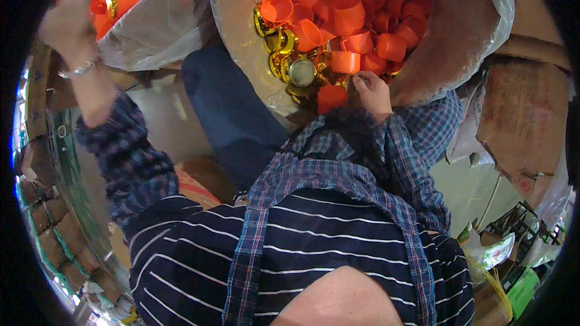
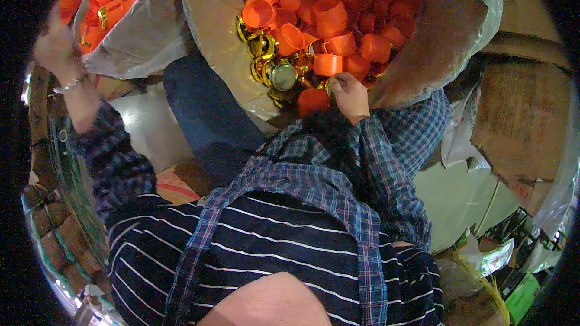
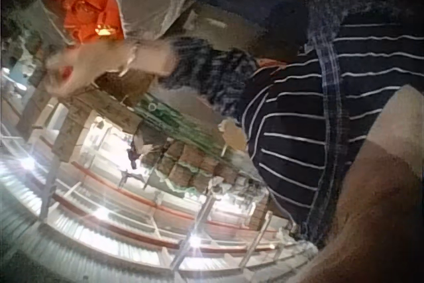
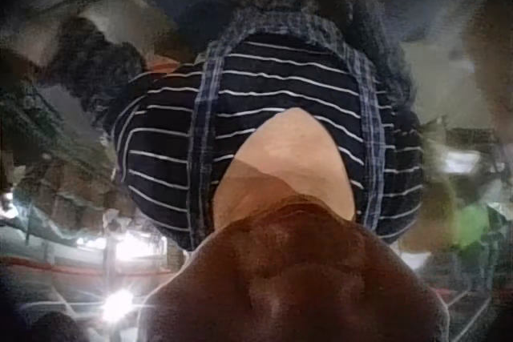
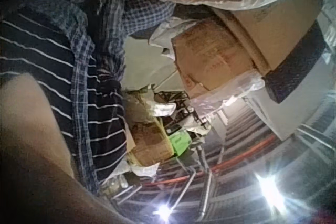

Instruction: The person sits on the floor and repeatedly picks orange plastic cups and gold metallic discs from a large bag. They press each disc into the base of a cup and place the assembled unit into a second bag. The process continues with multiple items handled one at a time.

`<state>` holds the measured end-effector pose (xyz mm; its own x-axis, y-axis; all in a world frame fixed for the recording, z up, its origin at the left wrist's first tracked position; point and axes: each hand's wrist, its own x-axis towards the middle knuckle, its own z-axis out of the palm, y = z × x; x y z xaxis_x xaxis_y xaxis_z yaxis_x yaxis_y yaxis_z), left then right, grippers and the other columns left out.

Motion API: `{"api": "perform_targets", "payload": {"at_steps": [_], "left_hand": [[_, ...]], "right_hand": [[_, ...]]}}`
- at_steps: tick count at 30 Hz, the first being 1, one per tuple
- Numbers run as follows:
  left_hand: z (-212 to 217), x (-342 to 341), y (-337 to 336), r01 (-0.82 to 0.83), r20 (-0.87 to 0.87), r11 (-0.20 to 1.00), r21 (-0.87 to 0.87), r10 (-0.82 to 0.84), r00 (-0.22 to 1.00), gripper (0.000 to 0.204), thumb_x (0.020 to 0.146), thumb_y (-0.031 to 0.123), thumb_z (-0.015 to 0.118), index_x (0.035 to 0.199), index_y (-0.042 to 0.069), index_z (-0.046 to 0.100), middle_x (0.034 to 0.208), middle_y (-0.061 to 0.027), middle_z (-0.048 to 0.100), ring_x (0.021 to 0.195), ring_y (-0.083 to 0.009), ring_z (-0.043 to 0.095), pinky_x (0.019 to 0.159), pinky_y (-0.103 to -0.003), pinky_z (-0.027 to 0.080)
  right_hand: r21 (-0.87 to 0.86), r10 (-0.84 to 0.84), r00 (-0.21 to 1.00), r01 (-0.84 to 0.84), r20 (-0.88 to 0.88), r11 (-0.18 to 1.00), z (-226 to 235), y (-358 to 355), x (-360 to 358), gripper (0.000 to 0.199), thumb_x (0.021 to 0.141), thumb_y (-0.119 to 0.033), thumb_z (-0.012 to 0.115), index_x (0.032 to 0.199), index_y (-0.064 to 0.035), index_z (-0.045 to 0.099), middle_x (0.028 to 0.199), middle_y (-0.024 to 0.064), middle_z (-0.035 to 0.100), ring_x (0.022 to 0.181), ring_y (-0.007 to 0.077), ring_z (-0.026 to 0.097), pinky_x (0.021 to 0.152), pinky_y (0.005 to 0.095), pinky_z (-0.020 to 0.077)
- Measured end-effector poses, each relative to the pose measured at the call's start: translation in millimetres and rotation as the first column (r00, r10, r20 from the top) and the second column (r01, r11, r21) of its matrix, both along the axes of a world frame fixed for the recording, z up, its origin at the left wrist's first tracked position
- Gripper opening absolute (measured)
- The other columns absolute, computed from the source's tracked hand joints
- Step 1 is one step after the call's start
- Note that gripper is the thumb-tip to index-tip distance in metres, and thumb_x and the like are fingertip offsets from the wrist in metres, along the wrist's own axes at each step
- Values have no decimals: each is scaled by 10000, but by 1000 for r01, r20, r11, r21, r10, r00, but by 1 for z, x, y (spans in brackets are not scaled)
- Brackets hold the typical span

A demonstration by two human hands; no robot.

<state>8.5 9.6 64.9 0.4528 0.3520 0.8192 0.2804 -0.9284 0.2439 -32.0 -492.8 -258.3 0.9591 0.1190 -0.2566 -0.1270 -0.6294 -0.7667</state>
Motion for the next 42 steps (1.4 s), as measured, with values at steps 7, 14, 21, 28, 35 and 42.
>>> {"api": "perform_targets", "payload": {"at_steps": [7, 14, 21, 28, 35, 42], "left_hand": [[-260, 22, -240, 756, -577, 566, -327, -753, 314, 296, 855, 140, 624, 1122, 31, 688, 1269, -165, 617, 1285, -324, 496, 1113, -431, 357], [-351, 55, -238, 695, -931, 706, -134, -329, 155, 262, 847, 169, 595, 1039, 45, 722, 1200, -147, 648, 1330, -360, 428, 1175, -510, 222], [-289, 57, -229, 499, -561, 730, -466, -681, 471, 235, 885, 271, 636, 952, 52, 692, 986, -192, 674, 1142, -364, 579, 1133, -493, 278], [-214, -28, -215, 207, 222, -107, -972, -698, 681, 239, 958, 185, 601, 1065, -27, 626, 1030, -149, 680, 999, -229, 655, 892, -355, 502], [-231, -107, -222, 170, 486, -710, -684, -270, 831, 288, 994, 141, 575, 1217, -40, 567, 1162, -122, 659, 1053, -230, 652, 958, -367, 505], [-251, -116, -246, 149, 524, -806, -573, -221, 823, 285, 980, 156, 602, 1197, -26, 587, 1151, -120, 668, 1039, -232, 666, 937, -372, 521]], "right_hand": [[-420, 259, 902, -98, 345, 902, -20, 32, 36, 414, 867, -270, 696, 1204, -44, 611, 1158, 181, 627, 1069, 405, 568, 947, 490, 483], [-244, 283, 951, -247, 127, 938, -23, 25, 1, 302, 853, -251, 682, 1081, -53, 674, 980, 191, 679, 937, 381, 633, 856, 450, 515], [-355, 314, 949, -294, 0, 887, -39, 79, 18, 405, 864, -392, 676, 1124, -86, 621, 1015, 184, 680, 978, 375, 657, 810, 463, 546], [-417, 242, 970, -215, 12, 883, -79, 106, 38, 333, 851, -345, 660, 1065, -89, 659, 968, 237, 684, 965, 393, 666, 820, 489, 535], [-507, 194, 975, -116, 104, 854, -32, 62, 43, 314, 860, -204, 576, 1160, -133, 635, 996, 207, 698, 908, 402, 673, 796, 506, 533], [-208, 79, 967, -28, 243, 978, -5, 43, 34, 504, 840, 9, 545, 1341, -42, 521, 1264, 252, 596, 1121, 432, 588, 923, 498, 504]]}}
